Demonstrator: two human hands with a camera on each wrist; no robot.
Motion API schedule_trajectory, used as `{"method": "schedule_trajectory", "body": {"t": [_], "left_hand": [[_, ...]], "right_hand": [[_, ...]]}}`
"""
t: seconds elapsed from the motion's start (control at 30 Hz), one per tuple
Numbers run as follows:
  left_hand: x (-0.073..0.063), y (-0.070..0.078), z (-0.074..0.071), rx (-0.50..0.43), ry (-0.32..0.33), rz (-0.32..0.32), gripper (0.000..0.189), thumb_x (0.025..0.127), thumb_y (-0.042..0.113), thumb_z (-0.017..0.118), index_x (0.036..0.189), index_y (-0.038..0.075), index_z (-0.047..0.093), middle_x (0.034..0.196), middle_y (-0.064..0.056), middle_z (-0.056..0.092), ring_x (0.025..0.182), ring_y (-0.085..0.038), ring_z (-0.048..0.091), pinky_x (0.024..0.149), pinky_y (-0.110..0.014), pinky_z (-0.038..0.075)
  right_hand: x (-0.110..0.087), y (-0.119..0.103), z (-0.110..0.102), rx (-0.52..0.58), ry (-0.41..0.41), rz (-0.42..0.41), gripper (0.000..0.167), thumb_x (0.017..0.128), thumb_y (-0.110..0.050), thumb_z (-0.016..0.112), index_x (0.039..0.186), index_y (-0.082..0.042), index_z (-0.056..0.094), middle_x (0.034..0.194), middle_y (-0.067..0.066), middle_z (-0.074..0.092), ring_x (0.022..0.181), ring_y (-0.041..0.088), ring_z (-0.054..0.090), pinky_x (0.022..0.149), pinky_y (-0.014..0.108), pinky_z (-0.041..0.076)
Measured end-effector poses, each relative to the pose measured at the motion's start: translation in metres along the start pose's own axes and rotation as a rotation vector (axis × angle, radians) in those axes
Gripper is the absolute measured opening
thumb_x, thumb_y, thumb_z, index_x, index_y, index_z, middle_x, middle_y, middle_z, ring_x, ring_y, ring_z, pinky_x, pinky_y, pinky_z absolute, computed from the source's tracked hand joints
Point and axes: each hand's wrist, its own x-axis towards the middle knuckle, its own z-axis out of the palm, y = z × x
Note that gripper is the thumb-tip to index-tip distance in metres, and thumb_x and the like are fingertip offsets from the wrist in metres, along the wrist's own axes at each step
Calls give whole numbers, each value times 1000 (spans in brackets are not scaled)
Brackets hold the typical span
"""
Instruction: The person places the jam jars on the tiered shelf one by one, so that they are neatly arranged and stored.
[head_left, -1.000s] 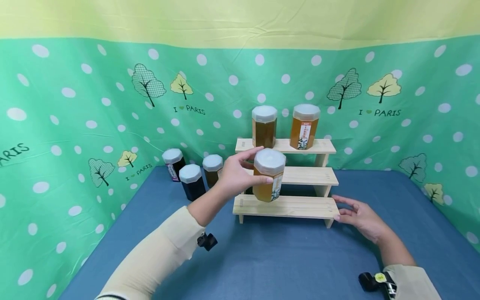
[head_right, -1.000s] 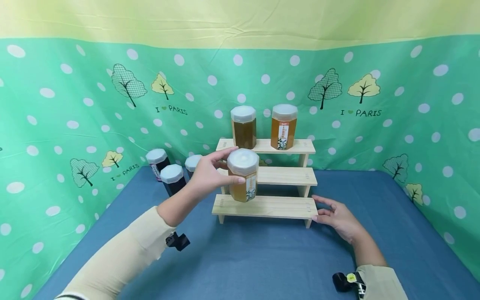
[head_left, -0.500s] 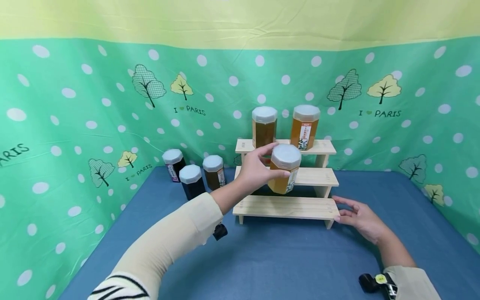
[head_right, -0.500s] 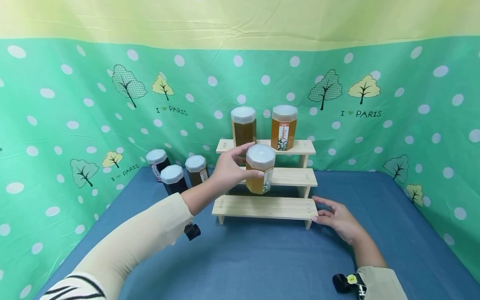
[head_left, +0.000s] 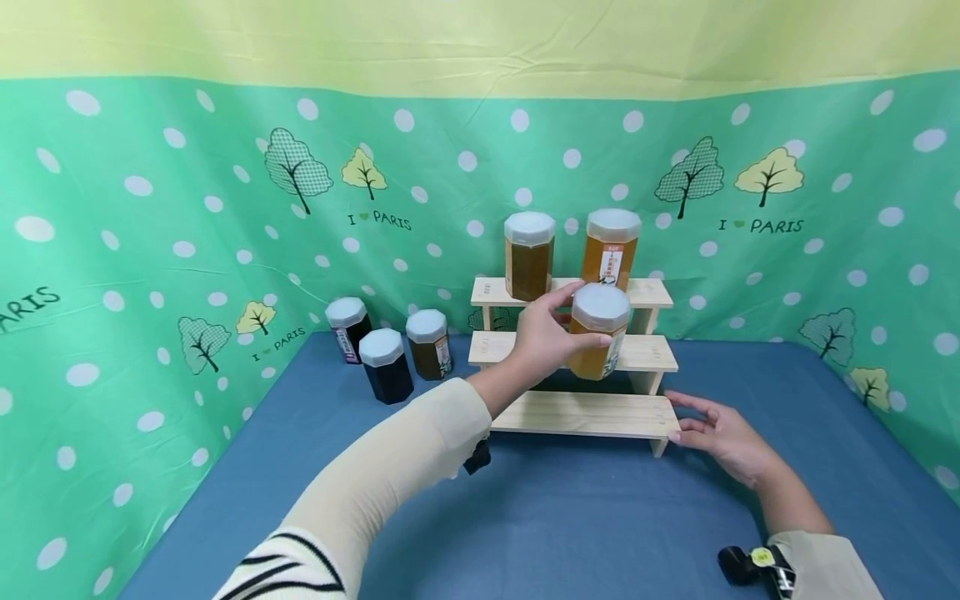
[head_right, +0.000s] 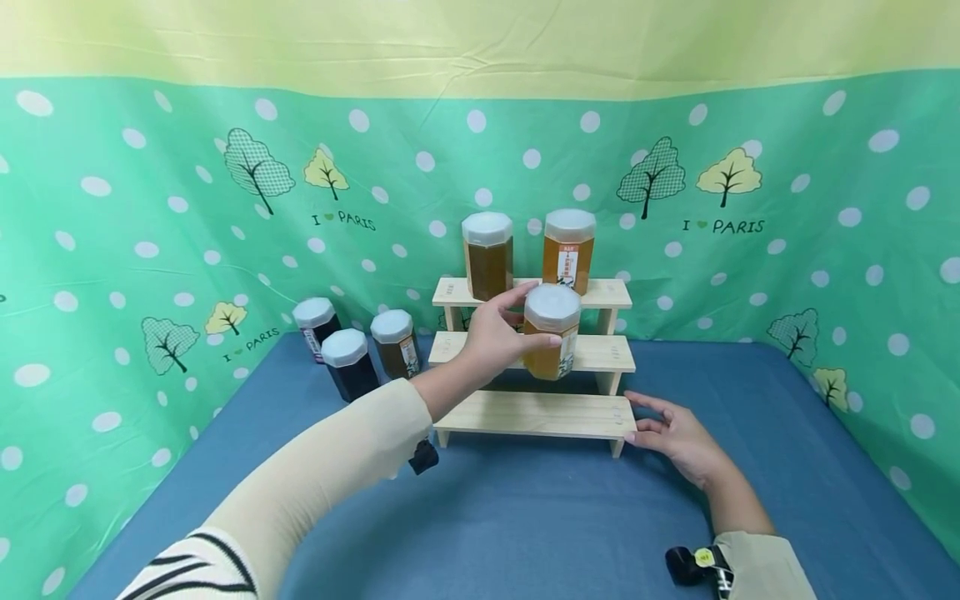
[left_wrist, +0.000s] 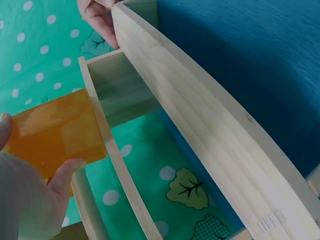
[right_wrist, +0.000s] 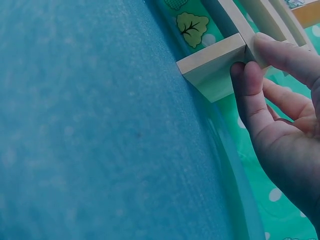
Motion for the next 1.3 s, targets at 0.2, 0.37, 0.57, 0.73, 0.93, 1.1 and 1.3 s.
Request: {"method": "schedule_trajectory", "body": {"t": [0.2,0.37,0.57,0.73,0.93,1.1,1.3], "left_hand": [[7,-1,5,-17,6,-23,75,72,27,89,138,21,56,122,4,62,101,-17,60,79,-27,53],[11,-6,6,-71,4,-31,70,73,26,88,132,17,52,123,2,60,105,-13,59,87,-30,52],[11,-8,11,-85,-4,-20,69,75,25,87,132,17,49,124,1,58,105,-15,57,85,-30,52],[13,-10,17,-76,26,-14,66,75,26,87,130,18,52,117,3,57,101,-13,55,79,-28,52],[14,-11,22,-87,39,-26,66,76,26,86,132,21,52,119,4,57,102,-12,55,78,-26,52],[17,-12,24,-81,45,-27,67,77,27,85,134,22,51,121,4,56,103,-12,56,79,-26,53],[20,-12,28,-88,53,-31,64,77,27,85,132,21,51,122,5,56,107,-16,57,82,-28,53]], "right_hand": [[1,-1,1,-7,6,4,80,89,-13,72,151,5,25,132,30,51,98,14,65,82,21,50],[1,-1,0,-6,9,9,81,89,-13,72,151,5,24,132,30,51,98,14,65,82,22,50],[0,2,-2,-18,7,12,80,90,-13,71,152,4,24,127,27,55,96,15,65,81,21,50],[-1,2,-2,-17,2,14,79,90,-14,71,152,4,24,129,27,53,97,15,65,81,21,49],[-1,2,0,-5,-2,20,79,90,-14,71,152,5,24,129,28,52,96,15,65,81,23,50],[0,2,-1,-14,-2,1,79,90,-14,71,152,4,25,129,29,54,97,14,65,82,21,49],[0,3,-1,-11,-2,-7,79,90,-14,71,151,4,25,132,30,51,98,14,65,82,20,49]]}}
